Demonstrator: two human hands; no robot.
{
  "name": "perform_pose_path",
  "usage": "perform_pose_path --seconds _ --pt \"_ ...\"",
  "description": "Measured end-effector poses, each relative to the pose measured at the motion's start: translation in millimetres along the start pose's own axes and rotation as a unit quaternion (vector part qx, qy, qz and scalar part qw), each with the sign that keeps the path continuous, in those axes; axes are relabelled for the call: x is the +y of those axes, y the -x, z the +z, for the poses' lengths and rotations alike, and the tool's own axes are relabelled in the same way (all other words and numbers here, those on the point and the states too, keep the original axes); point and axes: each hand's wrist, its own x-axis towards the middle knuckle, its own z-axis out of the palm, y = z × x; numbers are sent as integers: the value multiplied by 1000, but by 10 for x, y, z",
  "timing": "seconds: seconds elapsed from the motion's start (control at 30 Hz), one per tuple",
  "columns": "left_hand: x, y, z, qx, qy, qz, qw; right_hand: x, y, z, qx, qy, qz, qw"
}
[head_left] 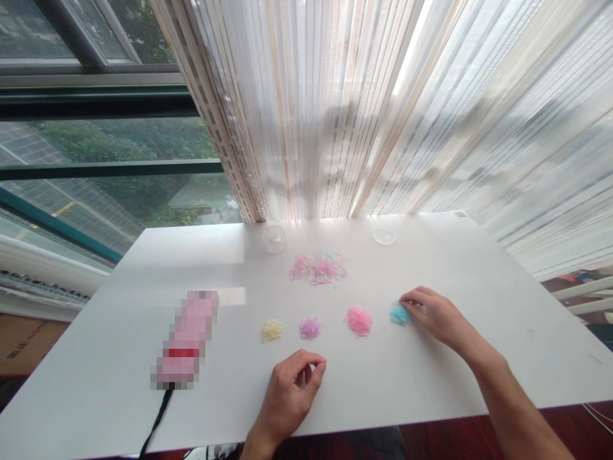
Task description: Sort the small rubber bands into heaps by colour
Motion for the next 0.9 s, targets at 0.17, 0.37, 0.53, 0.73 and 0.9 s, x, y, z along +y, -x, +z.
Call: perform_pose_path --seconds 0.17,0.37,0.53,0.73,0.9 --pt "2 6 -3 0 2 -1 1000 -17 -41 -9 -11 7 5 1000" --pt "1 17 -7 -4 1 -5 1000 -58 7 -30 -9 0 -5 1000" --pt "-7 19 2 -2 3 -2 1000 -49 42 -35 -10 0 -27 1000" --pt "2 12 3 -1 2 -7 1000 -44 26 38 29 7 -62 998" --pt "11 5 5 4 1 -3 1000 -120 84 185 22 -2 -115 993"
